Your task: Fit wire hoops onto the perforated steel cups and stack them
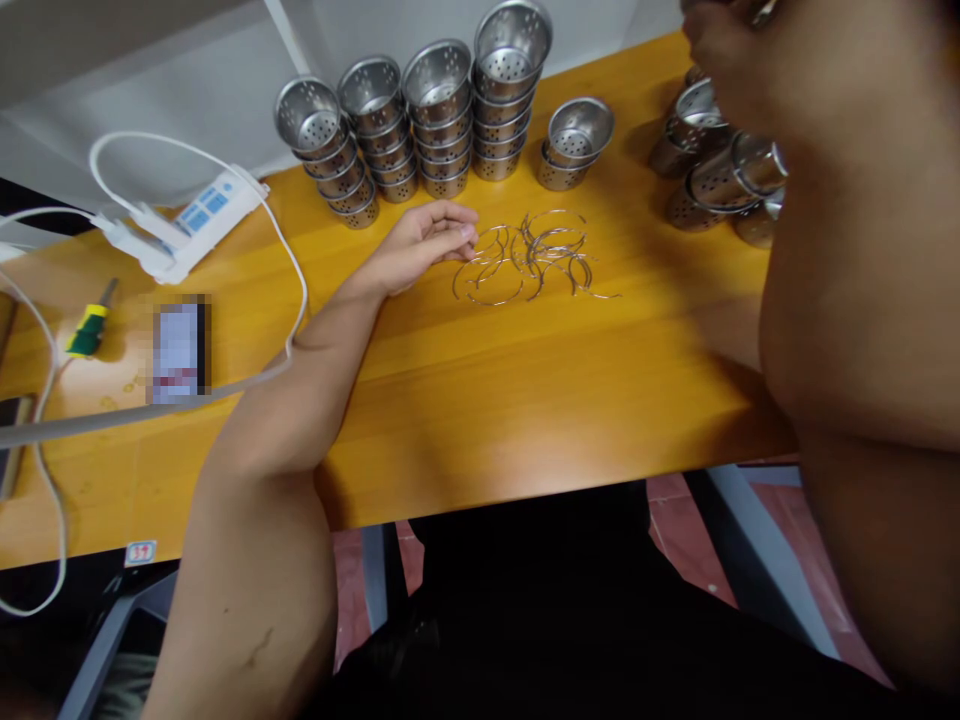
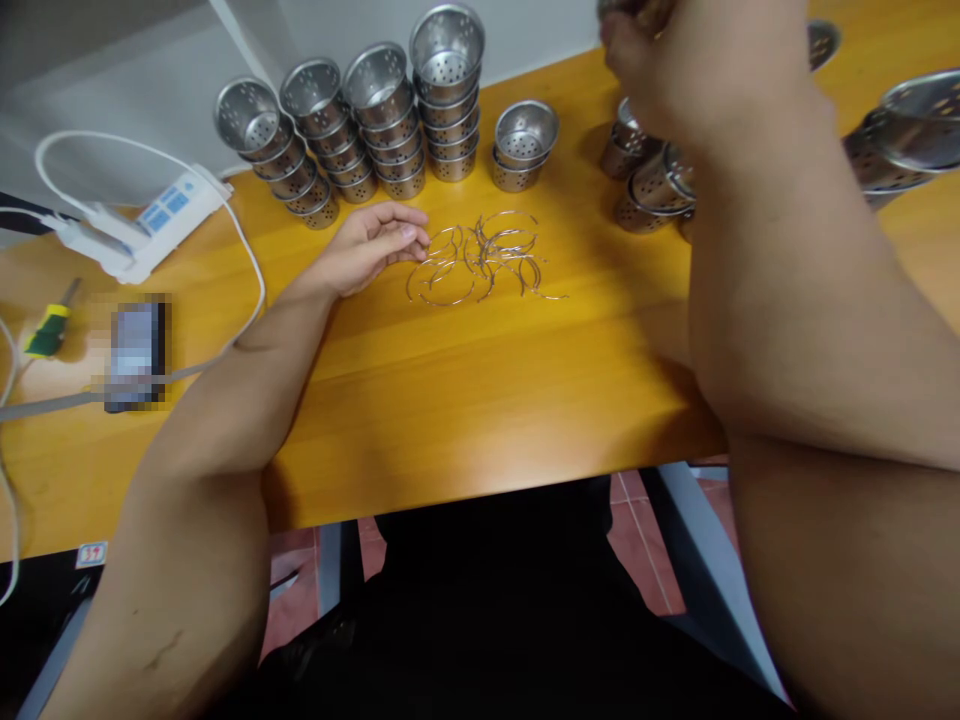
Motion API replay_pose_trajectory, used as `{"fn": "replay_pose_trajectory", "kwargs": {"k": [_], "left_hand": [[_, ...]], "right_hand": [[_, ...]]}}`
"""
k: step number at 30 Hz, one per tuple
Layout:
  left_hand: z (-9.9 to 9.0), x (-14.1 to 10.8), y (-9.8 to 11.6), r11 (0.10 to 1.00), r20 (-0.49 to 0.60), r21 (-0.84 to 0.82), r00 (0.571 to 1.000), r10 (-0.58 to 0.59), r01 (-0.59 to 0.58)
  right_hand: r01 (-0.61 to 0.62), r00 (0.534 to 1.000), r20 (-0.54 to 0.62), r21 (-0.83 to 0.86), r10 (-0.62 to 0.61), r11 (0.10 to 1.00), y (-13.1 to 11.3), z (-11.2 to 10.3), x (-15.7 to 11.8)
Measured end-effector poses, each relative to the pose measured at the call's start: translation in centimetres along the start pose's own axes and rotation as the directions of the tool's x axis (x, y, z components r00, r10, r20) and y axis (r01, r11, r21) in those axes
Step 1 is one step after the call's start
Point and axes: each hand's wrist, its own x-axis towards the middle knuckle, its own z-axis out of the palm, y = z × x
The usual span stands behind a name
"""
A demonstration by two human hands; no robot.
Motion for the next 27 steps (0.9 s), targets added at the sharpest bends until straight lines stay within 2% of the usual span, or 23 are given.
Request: {"fn": "replay_pose_trajectory", "kwargs": {"k": [1,3,4,6,9,11,12,14,18,20,23,27], "left_hand": [[0.0,0.0,0.0,1.0,-0.002,0.004,1.0,-0.001,0.001],[-0.1,-0.2,0.1,1.0,-0.003,0.013,1.0,-0.004,0.005],[-0.1,-0.3,0.2,1.0,-0.004,0.015,1.0,-0.004,0.004],[-0.3,-0.4,0.2,1.0,-0.003,0.021,1.0,-0.001,0.002],[-0.5,-0.2,-0.2,0.999,0.011,0.041,1.0,0.002,-0.003],[-0.8,0.3,-0.8,0.999,0.033,0.048,0.999,0.018,-0.02],[-0.9,0.5,-1.0,0.998,0.042,0.049,0.998,0.039,-0.041],[-1.1,1.0,-1.5,0.994,0.052,0.046,0.994,0.095,-0.097],[-1.4,1.0,-1.5,0.992,0.066,0.028,0.99,0.123,-0.125],[-1.5,0.8,-1.3,0.994,0.071,0.006,0.992,0.107,-0.107],[-1.5,0.5,-0.9,0.996,0.058,-0.008,0.994,0.094,-0.093],[-1.3,0.3,-0.9,0.995,0.031,-0.003,0.995,0.095,-0.095]], "right_hand": [[-0.012,1.0,0.019,-0.082,0.014,0.997,-0.3,0.1,-0.1],[0.125,0.988,0.11,-0.134,-0.111,0.983,-1.2,0.8,-0.4],[0.228,0.964,0.166,-0.098,-0.21,0.969,-1.7,1.4,-0.7],[0.402,0.885,0.238,0.045,-0.4,0.915,-2.8,3.1,-1.5],[0.509,0.795,0.253,0.216,-0.551,0.833,-3.8,6.7,-3.1],[0.516,0.764,0.269,0.289,-0.586,0.806,-4.2,9.3,-4.5],[0.481,0.776,0.275,0.325,-0.568,0.814,-4.5,10.5,-5.3],[0.373,0.833,0.265,0.378,-0.485,0.847,-4.9,12.6,-6.7],[0.251,0.894,0.247,0.416,-0.375,0.874,-5.4,15.0,-8.5],[0.243,0.9,0.237,0.424,-0.365,0.873,-5.2,15.6,-8.7],[0.249,0.884,0.252,0.459,-0.394,0.853,-4.8,16.1,-8.6],[0.256,0.874,0.241,0.511,-0.422,0.821,-4.6,15.9,-8.4]]}}
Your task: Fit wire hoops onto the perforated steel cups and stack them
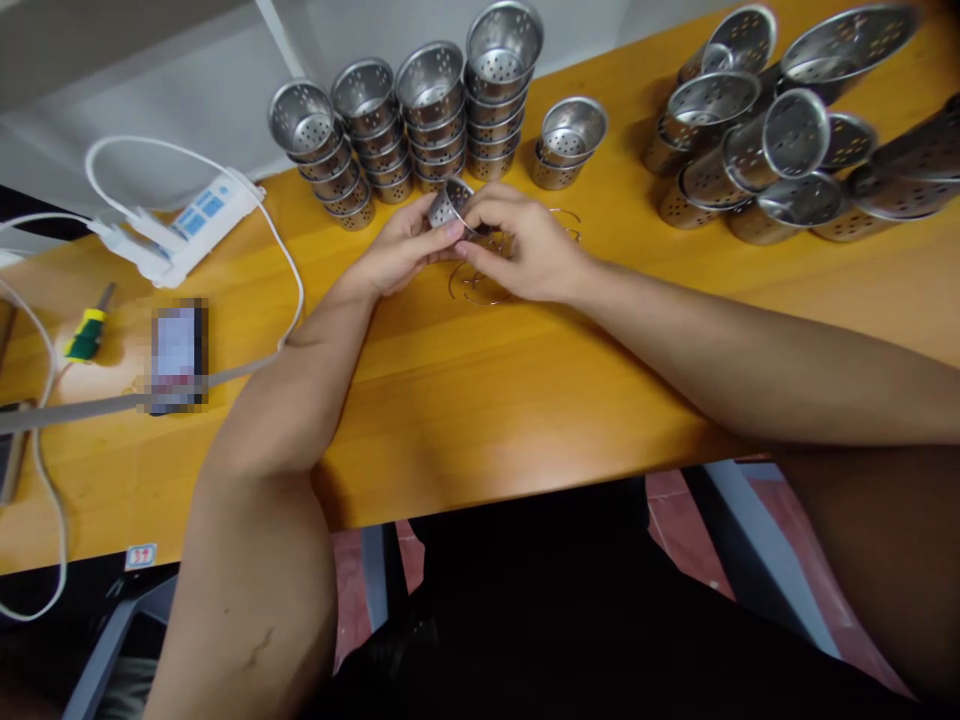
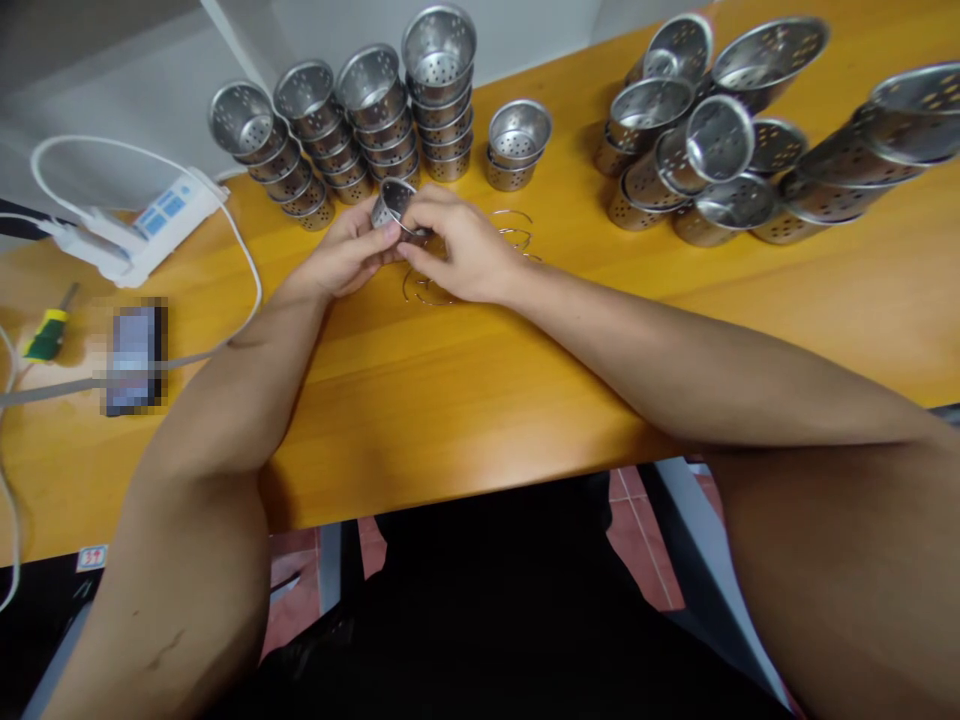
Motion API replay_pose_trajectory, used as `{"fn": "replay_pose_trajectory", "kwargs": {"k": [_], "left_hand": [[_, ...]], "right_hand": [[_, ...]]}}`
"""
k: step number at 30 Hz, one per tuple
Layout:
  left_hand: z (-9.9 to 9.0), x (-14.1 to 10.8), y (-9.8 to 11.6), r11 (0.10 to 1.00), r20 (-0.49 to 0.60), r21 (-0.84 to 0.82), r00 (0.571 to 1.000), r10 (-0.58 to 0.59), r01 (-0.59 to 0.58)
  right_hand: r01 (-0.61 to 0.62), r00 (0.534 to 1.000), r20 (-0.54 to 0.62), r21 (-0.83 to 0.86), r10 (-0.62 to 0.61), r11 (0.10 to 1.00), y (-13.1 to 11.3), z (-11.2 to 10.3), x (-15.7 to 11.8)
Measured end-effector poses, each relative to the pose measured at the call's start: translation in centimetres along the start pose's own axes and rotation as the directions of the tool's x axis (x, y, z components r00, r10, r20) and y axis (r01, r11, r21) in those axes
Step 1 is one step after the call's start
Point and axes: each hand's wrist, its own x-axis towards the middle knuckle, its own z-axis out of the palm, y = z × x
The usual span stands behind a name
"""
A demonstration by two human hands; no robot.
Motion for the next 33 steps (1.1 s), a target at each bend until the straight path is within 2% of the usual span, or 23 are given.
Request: {"fn": "replay_pose_trajectory", "kwargs": {"k": [6,11,17,21,27,33], "left_hand": [[0.9,-0.5,0.7,0.999,-0.041,0.02,0.999,-0.03,0.03],[1.8,-0.6,1.3,0.999,-0.02,0.028,1.0,-0.021,0.022],[1.7,0.0,0.8,0.997,-0.038,0.039,0.997,-0.065,0.067],[1.9,0.1,0.9,0.996,-0.038,0.048,0.996,-0.078,0.08],[2.3,-0.2,1.6,0.997,-0.005,-0.024,0.998,-0.068,0.068],[2.2,-0.1,1.3,0.997,0.017,-0.058,0.998,-0.057,0.058]], "right_hand": [[0.028,0.999,-0.033,-0.047,-0.029,0.999,-0.4,-1.0,0.3],[0.03,0.999,-0.02,-0.098,-0.032,0.995,0.2,-1.3,0.5],[-0.025,1.0,0.011,-0.065,0.025,0.998,0.3,-1.6,0.4],[0.005,1.0,-0.011,-0.072,-0.006,0.997,-0.5,-1.6,0.4],[-0.08,0.997,-0.022,-0.023,0.08,0.997,-0.6,-1.7,0.4],[-0.115,0.993,-0.031,-0.015,0.115,0.993,0.0,-1.7,0.6]]}}
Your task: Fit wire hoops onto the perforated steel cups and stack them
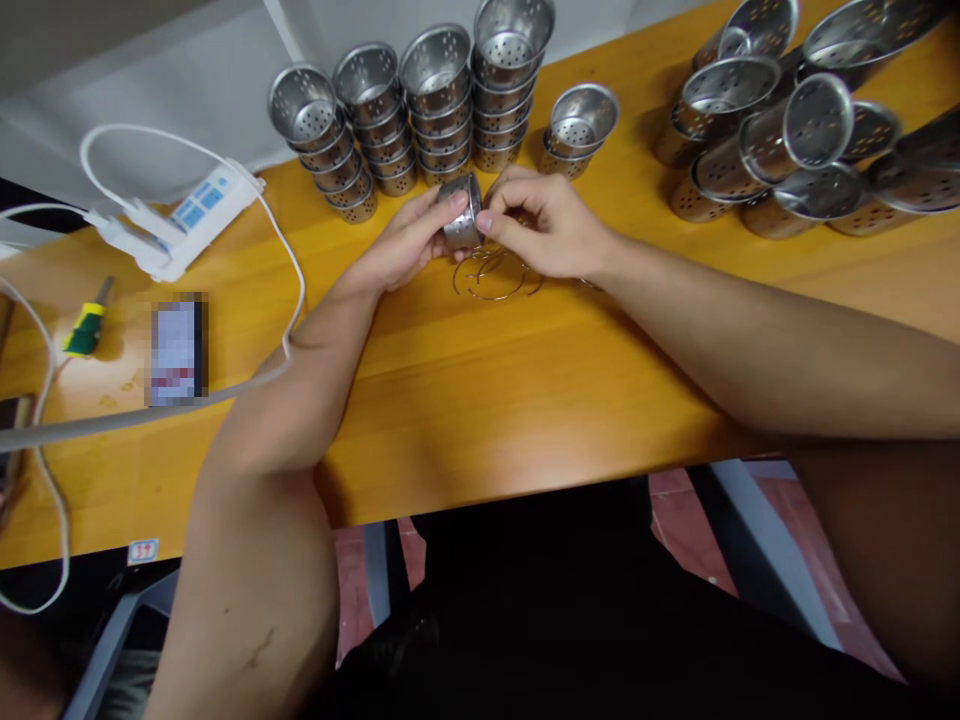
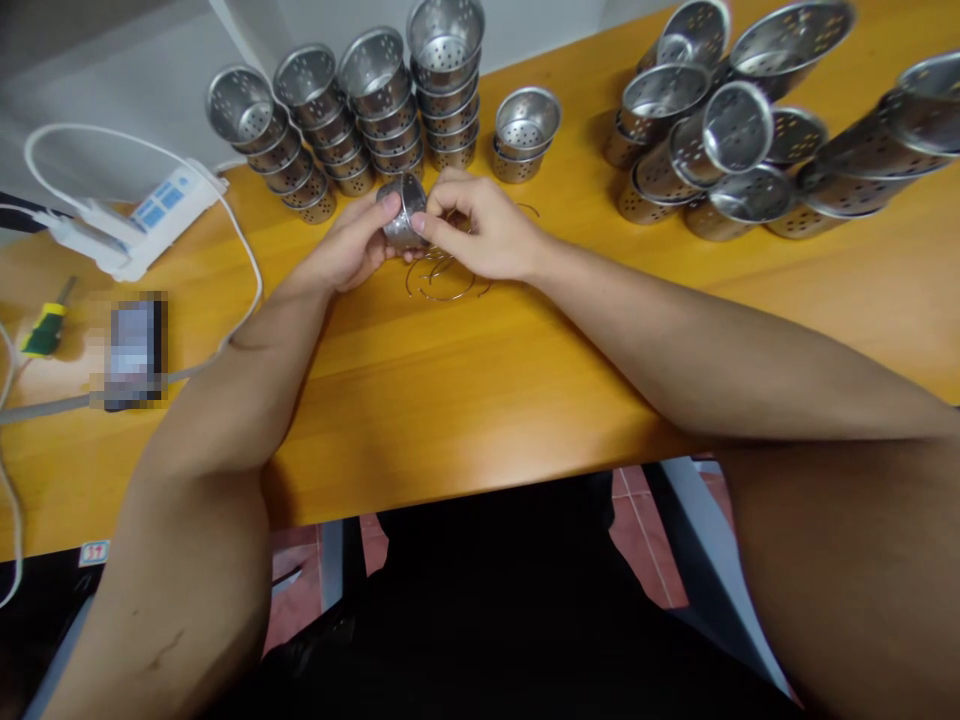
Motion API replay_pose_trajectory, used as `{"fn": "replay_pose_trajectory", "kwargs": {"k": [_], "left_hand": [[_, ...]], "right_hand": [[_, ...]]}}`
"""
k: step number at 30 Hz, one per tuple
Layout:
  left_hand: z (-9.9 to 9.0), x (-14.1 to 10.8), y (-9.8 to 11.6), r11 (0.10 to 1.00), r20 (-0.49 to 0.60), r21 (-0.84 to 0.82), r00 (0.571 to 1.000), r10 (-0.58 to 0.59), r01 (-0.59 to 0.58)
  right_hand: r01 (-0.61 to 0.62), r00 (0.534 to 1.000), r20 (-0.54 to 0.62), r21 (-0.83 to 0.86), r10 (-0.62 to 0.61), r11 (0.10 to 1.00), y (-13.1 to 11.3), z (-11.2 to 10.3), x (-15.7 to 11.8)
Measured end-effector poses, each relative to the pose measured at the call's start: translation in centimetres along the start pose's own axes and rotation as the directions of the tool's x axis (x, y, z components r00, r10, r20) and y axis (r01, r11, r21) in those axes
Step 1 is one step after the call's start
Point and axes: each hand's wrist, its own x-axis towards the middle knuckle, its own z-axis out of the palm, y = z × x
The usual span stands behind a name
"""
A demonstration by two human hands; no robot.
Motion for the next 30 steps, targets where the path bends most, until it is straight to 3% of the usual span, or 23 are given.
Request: {"fn": "replay_pose_trajectory", "kwargs": {"k": [7,12,21,30], "left_hand": [[0.04,-0.21,0.25,0.999,0.007,0.04,1.0,0.005,-0.005],[-0.08,-0.3,0.37,0.997,-0.022,0.075,1.0,0.003,-0.001],[-0.34,-0.18,0.27,0.997,-0.035,0.075,0.999,0.001,0.001],[-0.21,-0.43,0.58,0.996,-0.017,0.088,1.0,-0.017,0.018]], "right_hand": [[0.04,0.998,0.048,0.017,-0.041,0.999,0.61,0.05,0.14],[0.006,0.999,0.042,0.015,-0.006,1.0,0.12,0.28,-0.13],[0.06,0.998,0.016,-0.027,-0.059,0.998,0.71,0.75,0.22],[-0.018,0.999,0.032,0.079,0.016,0.997,0.72,0.39,0.38]]}}
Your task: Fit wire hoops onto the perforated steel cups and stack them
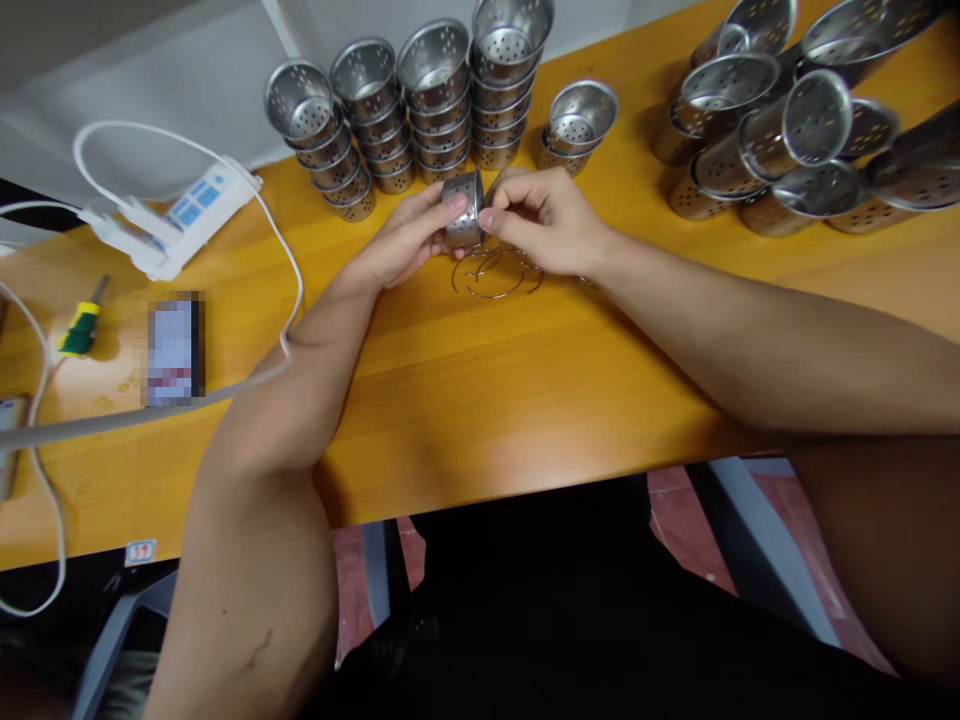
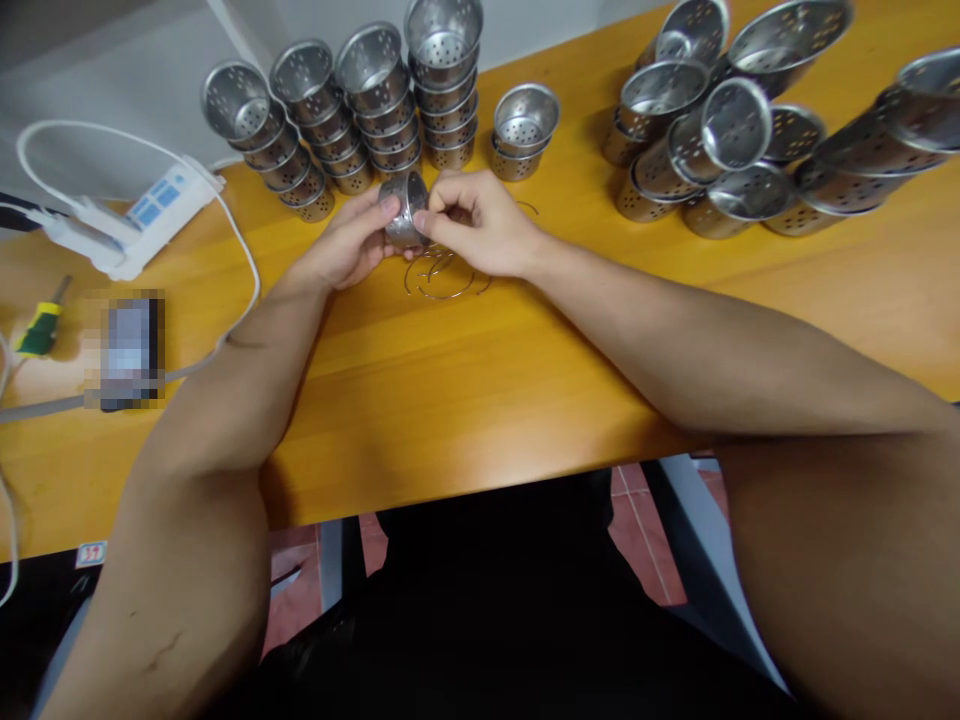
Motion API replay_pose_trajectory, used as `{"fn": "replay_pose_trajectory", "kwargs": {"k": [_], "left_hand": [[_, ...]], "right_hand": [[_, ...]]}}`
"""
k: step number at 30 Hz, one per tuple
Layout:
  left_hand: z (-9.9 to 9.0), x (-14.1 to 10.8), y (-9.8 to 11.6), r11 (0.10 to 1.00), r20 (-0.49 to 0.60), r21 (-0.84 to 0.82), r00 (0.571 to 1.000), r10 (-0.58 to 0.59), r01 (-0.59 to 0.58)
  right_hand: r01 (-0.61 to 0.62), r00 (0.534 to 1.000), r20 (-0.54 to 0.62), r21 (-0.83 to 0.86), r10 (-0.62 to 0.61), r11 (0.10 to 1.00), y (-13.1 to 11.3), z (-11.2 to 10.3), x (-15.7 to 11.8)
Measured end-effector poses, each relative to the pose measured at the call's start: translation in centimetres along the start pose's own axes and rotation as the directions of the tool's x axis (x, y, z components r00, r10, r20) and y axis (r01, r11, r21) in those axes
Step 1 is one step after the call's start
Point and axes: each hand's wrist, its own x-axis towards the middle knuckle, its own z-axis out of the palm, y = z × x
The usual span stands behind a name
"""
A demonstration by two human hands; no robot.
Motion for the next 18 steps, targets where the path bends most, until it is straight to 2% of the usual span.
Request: {"fn": "replay_pose_trajectory", "kwargs": {"k": [6,11,15,18], "left_hand": [[-0.04,-0.07,0.28,0.999,-0.042,0.034,0.998,-0.041,0.043],[-0.55,0.13,0.02,0.999,0.0,-0.044,1.0,-0.009,0.009],[-0.55,0.12,0.12,0.998,-0.066,-0.004,0.996,-0.063,0.062],[-0.25,-0.08,0.33,0.997,-0.088,-0.027,0.994,-0.068,0.066]], "right_hand": [[0.019,1.0,0.021,-0.016,-0.019,1.0,0.46,0.03,0.13],[0.039,0.999,-0.001,-0.034,-0.039,0.999,-0.15,0.23,0.1],[0.013,1.0,-0.005,-0.048,-0.013,0.999,-0.22,0.18,0.1],[0.066,0.998,0.004,-0.022,-0.066,0.998,0.11,0.16,0.18]]}}
